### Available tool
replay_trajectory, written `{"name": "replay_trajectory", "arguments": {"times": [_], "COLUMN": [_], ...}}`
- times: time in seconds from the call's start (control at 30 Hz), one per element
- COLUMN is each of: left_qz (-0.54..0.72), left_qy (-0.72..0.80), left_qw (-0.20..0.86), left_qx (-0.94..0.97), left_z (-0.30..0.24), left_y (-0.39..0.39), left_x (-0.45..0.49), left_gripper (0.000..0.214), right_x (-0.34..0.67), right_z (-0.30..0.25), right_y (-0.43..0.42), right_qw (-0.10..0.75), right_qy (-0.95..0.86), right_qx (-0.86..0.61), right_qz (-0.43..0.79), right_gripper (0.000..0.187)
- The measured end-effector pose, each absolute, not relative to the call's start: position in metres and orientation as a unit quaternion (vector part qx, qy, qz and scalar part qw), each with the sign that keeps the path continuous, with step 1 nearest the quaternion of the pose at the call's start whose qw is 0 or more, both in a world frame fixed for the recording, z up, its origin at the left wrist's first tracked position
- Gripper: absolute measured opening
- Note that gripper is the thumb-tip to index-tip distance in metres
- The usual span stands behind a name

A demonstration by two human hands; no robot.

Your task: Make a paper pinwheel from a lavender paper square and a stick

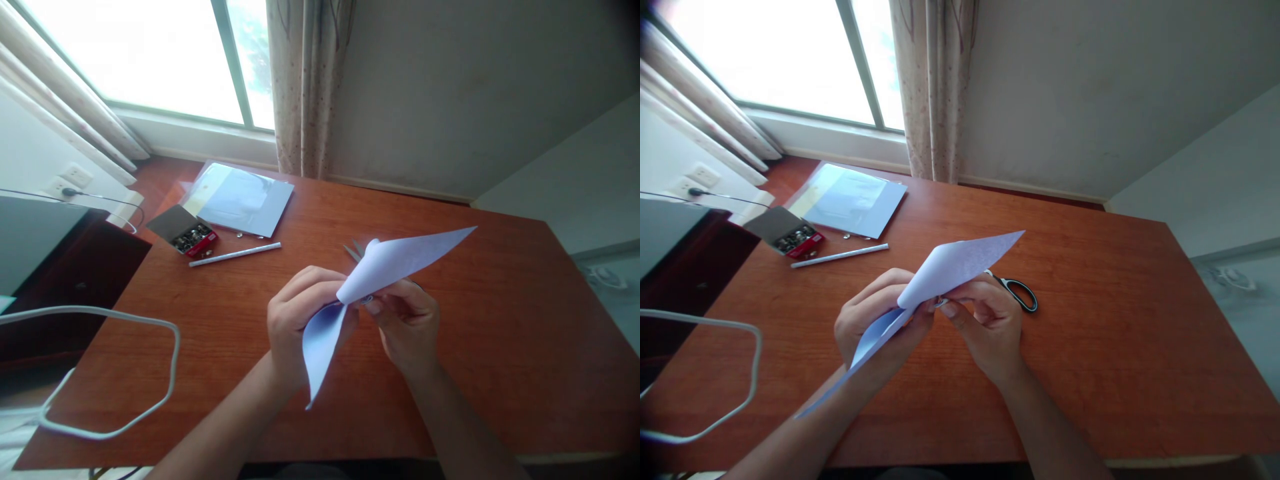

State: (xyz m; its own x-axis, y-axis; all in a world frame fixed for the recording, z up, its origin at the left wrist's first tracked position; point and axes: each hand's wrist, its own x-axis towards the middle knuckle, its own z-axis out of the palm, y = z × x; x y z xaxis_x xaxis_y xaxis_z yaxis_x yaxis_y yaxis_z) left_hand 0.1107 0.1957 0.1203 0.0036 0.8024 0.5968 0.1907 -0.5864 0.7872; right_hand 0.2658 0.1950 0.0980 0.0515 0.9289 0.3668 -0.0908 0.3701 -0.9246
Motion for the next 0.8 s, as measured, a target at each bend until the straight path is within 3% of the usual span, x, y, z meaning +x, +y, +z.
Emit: {"name": "replay_trajectory", "arguments": {"times": [0.27,0.8], "left_qz": [0.592,0.609], "left_qy": [0.382,0.374], "left_qw": [0.246,0.217], "left_qx": [0.665,0.665], "left_z": [0.1183,0.1158], "left_y": [0.1961,0.1951], "left_x": [0.1098,0.1091], "left_gripper": [0.014,0.017], "right_x": [0.2655,0.2625], "right_z": [0.0975,0.1022], "right_y": [0.1953,0.194], "right_qw": [0.62,0.627], "right_qy": [-0.549,-0.544], "right_qx": [-0.363,-0.386], "right_qz": [0.427,0.402], "right_gripper": [0.02,0.013]}}
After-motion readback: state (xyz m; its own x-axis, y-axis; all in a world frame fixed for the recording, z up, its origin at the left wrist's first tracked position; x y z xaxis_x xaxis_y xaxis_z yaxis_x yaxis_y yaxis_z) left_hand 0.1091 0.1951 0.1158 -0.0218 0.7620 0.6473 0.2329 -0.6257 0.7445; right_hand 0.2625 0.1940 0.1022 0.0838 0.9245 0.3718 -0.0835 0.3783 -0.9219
